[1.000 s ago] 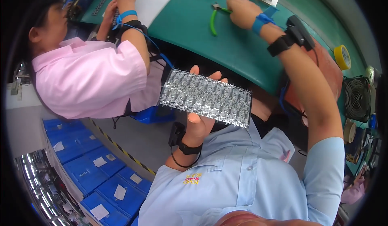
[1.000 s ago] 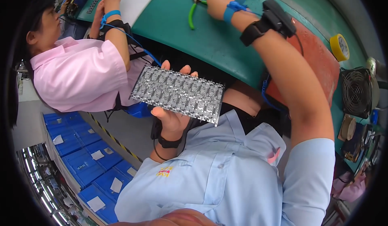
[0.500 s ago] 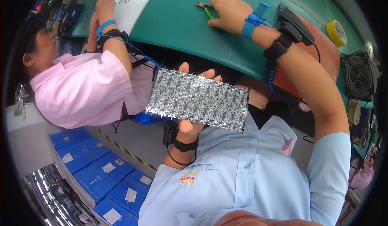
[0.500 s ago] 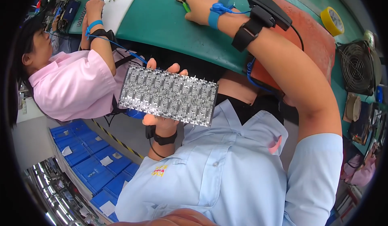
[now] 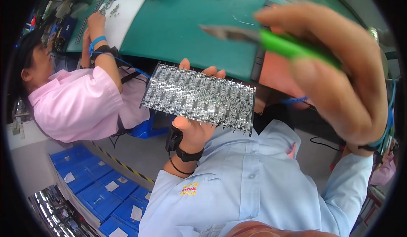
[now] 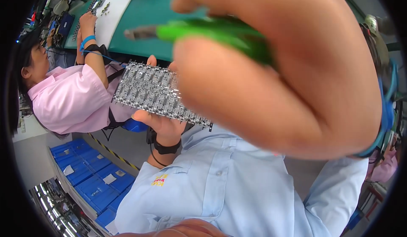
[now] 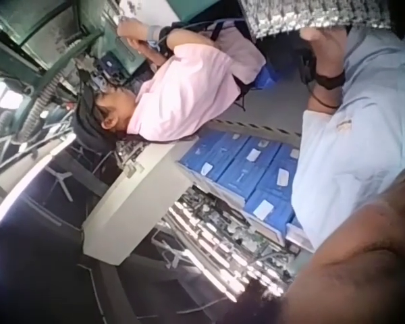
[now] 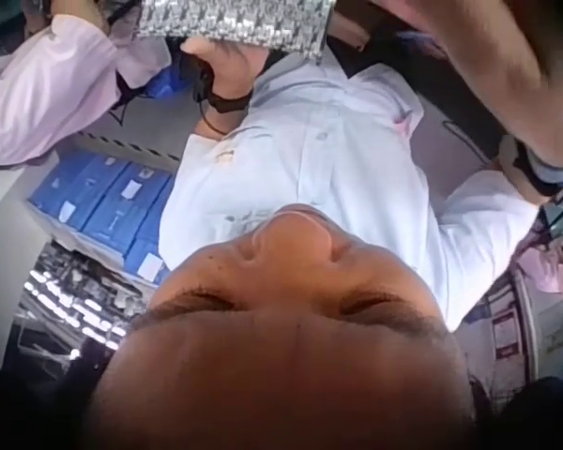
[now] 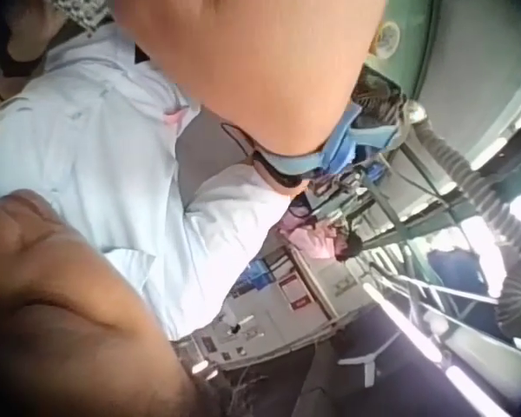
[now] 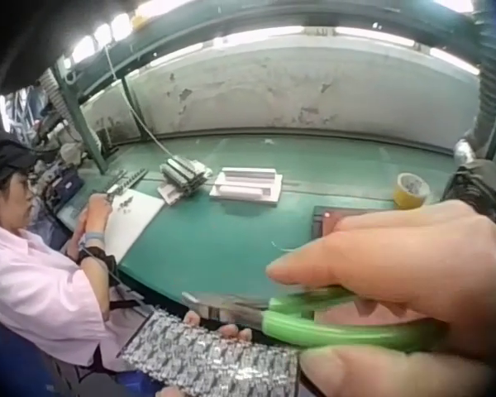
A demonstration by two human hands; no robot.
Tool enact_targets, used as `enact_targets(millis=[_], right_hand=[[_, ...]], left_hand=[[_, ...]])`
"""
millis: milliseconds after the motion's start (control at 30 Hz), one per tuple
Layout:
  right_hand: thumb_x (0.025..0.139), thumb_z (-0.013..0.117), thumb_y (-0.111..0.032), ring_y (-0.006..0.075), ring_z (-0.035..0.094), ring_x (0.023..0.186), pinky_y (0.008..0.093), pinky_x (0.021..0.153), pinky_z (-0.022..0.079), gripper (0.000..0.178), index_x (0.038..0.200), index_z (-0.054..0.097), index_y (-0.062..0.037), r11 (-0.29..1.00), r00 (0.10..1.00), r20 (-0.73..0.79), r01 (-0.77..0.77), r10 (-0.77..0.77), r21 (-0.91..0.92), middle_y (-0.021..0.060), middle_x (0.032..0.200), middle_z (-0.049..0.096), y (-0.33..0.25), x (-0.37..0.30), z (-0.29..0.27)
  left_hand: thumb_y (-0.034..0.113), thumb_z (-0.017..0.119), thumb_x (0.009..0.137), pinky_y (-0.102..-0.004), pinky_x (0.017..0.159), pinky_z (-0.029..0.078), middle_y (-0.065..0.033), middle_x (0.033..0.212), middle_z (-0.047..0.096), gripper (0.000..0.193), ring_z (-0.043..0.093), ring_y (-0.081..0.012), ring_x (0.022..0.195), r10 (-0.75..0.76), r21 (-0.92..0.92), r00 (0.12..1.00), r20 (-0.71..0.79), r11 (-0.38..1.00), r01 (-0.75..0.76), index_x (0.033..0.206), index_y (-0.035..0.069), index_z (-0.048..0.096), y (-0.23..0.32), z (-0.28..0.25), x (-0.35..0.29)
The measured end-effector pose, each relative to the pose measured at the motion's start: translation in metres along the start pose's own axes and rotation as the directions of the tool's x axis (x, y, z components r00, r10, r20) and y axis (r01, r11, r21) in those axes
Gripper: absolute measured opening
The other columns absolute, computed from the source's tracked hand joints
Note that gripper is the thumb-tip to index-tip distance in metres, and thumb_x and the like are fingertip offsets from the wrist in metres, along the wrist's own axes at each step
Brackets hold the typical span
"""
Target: The technician is soldering small electronic components onto a printed circuit board at an electronics assembly station.
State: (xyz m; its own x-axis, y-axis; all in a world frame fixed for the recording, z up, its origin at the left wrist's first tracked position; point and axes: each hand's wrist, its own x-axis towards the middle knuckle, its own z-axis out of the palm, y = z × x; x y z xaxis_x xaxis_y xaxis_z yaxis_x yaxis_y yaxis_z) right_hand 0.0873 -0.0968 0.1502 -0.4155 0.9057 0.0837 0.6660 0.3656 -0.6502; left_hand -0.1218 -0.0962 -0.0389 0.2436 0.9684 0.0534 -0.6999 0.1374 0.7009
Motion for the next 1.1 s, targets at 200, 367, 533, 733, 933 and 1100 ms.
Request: enact_targets(millis=[200,367,533,733,933,1100], right_hand=[[0.082,0.067,-0.018,0.0277,0.058,0.079,0.0345,0.071,0.047,0.044,0.119,0.062,0.0048,0.994,0.991,-0.119,0.050,-0.061,-0.100,0.0141,0.089,0.061,0.048,-0.061,0.027],[0.079,0.074,-0.018,0.0270,0.058,0.081,0.0358,0.071,0.047,0.047,0.119,0.063,0.0041,0.982,0.981,-0.178,0.045,-0.079,-0.185,0.0132,0.092,0.062,0.073,-0.091,0.045],[0.076,0.077,-0.022,0.0275,0.058,0.081,0.0370,0.070,0.046,0.052,0.119,0.063,0.0035,0.979,0.972,-0.222,0.028,-0.073,-0.200,0.0127,0.093,0.063,0.085,-0.105,0.052],[0.074,0.077,-0.018,0.0279,0.057,0.081,0.0381,0.071,0.044,0.051,0.118,0.063,0.0029,0.978,0.969,-0.241,0.006,-0.057,-0.209,0.0125,0.094,0.063,0.092,-0.109,0.056],[0.072,0.077,-0.017,0.0283,0.057,0.081,0.0386,0.072,0.044,0.051,0.118,0.063,0.0022,0.977,0.971,-0.236,-0.002,-0.049,-0.212,0.0121,0.095,0.063,0.092,-0.109,0.058],[0.071,0.076,-0.016,0.0289,0.057,0.081,0.0391,0.072,0.044,0.051,0.117,0.064,0.0019,0.970,0.974,-0.225,-0.017,-0.039,-0.241,0.0122,0.094,0.063,0.089,-0.110,0.059]], left_hand=[[0.067,0.083,0.058,-0.0533,0.113,0.038,-0.0206,0.147,0.039,0.136,0.039,-0.0373,0.139,-0.067,-0.052,0.990,0.124,0.996,0.074,0.157,0.020,0.003,-0.008,0.015,0.011],[0.053,0.093,0.054,-0.0536,0.114,0.036,-0.0214,0.149,0.036,0.141,0.038,-0.0368,0.139,-0.107,-0.087,0.974,0.198,0.988,0.126,0.157,0.023,0.001,-0.017,0.032,0.015],[0.051,0.094,0.054,-0.0537,0.114,0.037,-0.0219,0.149,0.035,0.143,0.037,-0.0365,0.140,-0.122,-0.055,0.971,0.207,0.989,0.136,0.157,0.022,0.000,-0.028,0.038,0.017],[0.073,0.079,0.056,-0.0564,0.111,0.040,-0.0233,0.150,0.037,0.141,0.038,-0.0402,0.139,-0.107,0.147,0.966,0.233,0.986,0.074,0.157,0.017,-0.001,-0.033,0.039,0.016],[0.072,0.080,0.052,-0.0562,0.111,0.040,-0.0229,0.149,0.038,0.143,0.039,-0.0393,0.139,-0.149,0.159,0.973,0.177,0.980,0.121,0.157,0.017,0.001,-0.033,0.045,0.016],[0.070,0.082,0.052,-0.0561,0.111,0.041,-0.0226,0.148,0.039,0.142,0.039,-0.0392,0.138,-0.157,0.158,0.971,0.178,0.979,0.129,0.157,0.017,0.001,-0.034,0.045,0.014]])
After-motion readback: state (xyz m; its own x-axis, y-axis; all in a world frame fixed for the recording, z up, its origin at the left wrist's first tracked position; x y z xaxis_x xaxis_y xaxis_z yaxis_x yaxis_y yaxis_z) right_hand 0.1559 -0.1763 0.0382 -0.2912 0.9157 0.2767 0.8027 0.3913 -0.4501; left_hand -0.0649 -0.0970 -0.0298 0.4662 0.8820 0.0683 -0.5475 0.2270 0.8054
